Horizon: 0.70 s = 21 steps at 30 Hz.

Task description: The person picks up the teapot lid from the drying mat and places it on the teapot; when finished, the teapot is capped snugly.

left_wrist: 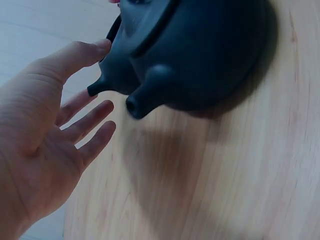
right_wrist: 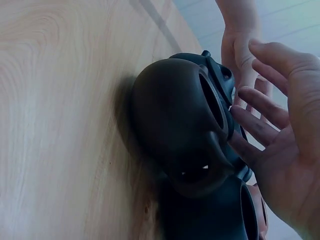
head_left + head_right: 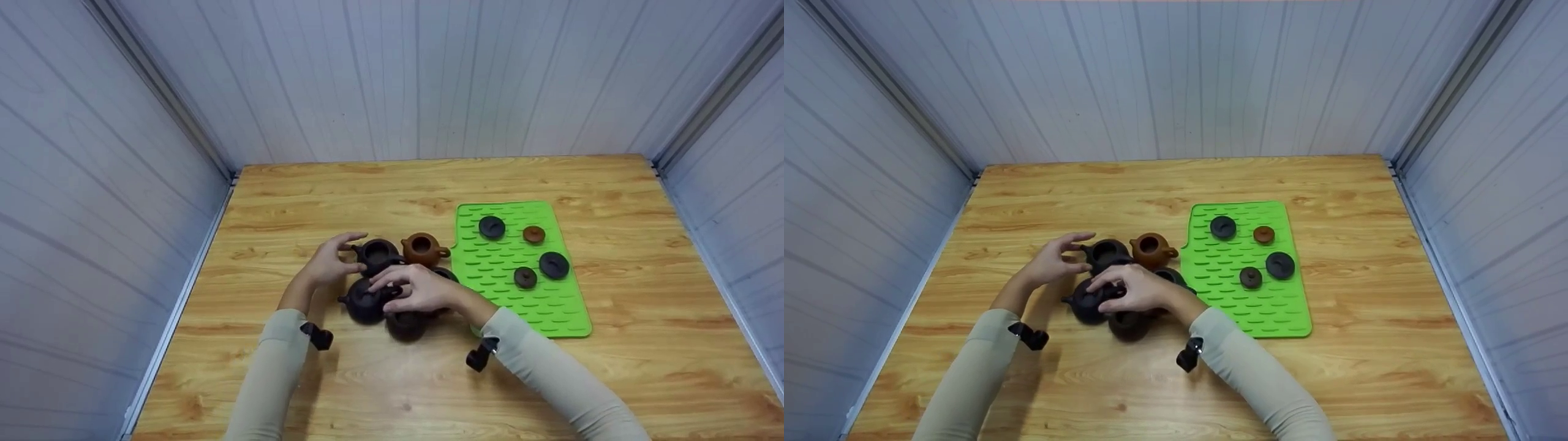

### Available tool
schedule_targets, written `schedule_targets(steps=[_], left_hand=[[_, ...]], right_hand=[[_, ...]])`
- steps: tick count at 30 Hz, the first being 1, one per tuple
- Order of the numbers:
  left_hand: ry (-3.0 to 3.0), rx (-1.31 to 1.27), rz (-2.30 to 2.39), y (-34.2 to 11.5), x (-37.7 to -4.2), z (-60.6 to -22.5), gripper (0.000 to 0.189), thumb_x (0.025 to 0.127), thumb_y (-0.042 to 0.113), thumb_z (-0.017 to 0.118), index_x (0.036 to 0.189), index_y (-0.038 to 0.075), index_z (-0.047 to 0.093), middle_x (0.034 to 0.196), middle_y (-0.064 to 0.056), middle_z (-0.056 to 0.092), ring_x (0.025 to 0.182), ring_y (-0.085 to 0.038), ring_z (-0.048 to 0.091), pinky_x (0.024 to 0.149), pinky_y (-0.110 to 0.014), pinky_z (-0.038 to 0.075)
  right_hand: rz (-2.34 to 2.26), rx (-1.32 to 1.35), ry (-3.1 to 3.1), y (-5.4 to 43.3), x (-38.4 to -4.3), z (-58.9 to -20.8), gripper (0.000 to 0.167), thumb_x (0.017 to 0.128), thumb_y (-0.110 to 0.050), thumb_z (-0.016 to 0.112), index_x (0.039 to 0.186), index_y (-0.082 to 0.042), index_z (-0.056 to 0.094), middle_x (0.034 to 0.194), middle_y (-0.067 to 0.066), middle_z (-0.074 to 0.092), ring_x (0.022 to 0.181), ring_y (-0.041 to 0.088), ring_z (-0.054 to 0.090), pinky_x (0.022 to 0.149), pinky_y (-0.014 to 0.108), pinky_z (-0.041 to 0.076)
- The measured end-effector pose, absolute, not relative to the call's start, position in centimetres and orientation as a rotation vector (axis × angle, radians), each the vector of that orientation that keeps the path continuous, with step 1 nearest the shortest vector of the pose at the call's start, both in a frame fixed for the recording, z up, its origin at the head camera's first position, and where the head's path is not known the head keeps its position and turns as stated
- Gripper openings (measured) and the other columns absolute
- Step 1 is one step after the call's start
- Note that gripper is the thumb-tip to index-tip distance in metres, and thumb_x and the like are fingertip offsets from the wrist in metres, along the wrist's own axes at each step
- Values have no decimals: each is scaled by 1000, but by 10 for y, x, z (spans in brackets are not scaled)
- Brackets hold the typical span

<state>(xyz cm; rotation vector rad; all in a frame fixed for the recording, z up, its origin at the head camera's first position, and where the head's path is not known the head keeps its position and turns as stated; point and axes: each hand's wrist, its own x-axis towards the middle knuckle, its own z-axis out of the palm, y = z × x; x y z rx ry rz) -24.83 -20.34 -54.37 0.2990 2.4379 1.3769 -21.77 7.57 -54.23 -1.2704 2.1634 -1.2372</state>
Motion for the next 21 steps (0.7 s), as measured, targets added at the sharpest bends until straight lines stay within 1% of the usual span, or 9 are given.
schedule_targets(steps=[5, 7, 10, 13, 16, 18, 21], left_hand=[[2410, 300, 1371, -198, -250, -549, 74, 101, 6, 83, 168, 12, 53, 178, -20, 46, 159, -54, 50, 126, -62, 51], [2414, 311, 1370, -198, -250, -552, 74, 101, 5, 83, 168, 12, 53, 178, -20, 46, 157, -54, 52, 125, -61, 52], [2435, 318, 1381, -197, -251, -555, 72, 100, 2, 83, 166, 12, 56, 175, -20, 50, 152, -52, 58, 124, -59, 54], [2445, 325, 1407, -196, -250, -558, 68, 99, -1, 83, 163, 9, 60, 170, -23, 56, 146, -50, 64, 122, -58, 55], [2431, 329, 1438, -195, -250, -561, 65, 100, -2, 82, 161, 6, 61, 167, -25, 58, 143, -49, 67, 122, -57, 54], [2409, 309, 1457, -195, -250, -563, 65, 100, -1, 82, 161, 7, 61, 166, -25, 59, 142, -47, 67, 121, -56, 55], [2400, 284, 1462, -195, -252, -565, 65, 100, 0, 82, 161, 9, 62, 165, -23, 59, 141, -45, 66, 120, -53, 54]], right_hand=[[-1275, -1275, 2164, 83, -219, -540, 37, 101, -16, 85, 137, -9, 80, 152, 17, 74, 147, 37, 67, 122, 52, 56], [-1283, -1275, 2170, 86, -220, -538, 39, 100, -15, 86, 138, -9, 80, 152, 18, 73, 147, 37, 67, 124, 50, 54], [-1293, -1286, 2170, 91, -221, -537, 42, 99, -16, 86, 139, -6, 78, 152, 21, 73, 148, 38, 66, 127, 46, 51], [-1306, -1262, 2156, 98, -220, -534, 44, 100, -15, 86, 141, -3, 76, 153, 23, 71, 150, 39, 64, 128, 48, 51], [-1324, -1219, 2150, 106, -220, -531, 45, 100, -12, 85, 143, -3, 75, 155, 23, 70, 150, 40, 63, 126, 54, 52], [-1336, -1196, 2157, 111, -220, -531, 46, 99, -10, 85, 144, -4, 75, 155, 24, 69, 150, 41, 62, 126, 56, 52], [-1362, -1168, 2167, 119, -222, -530, 47, 99, -9, 85, 144, -3, 74, 155, 25, 69, 150, 42, 62, 126, 56, 52]])
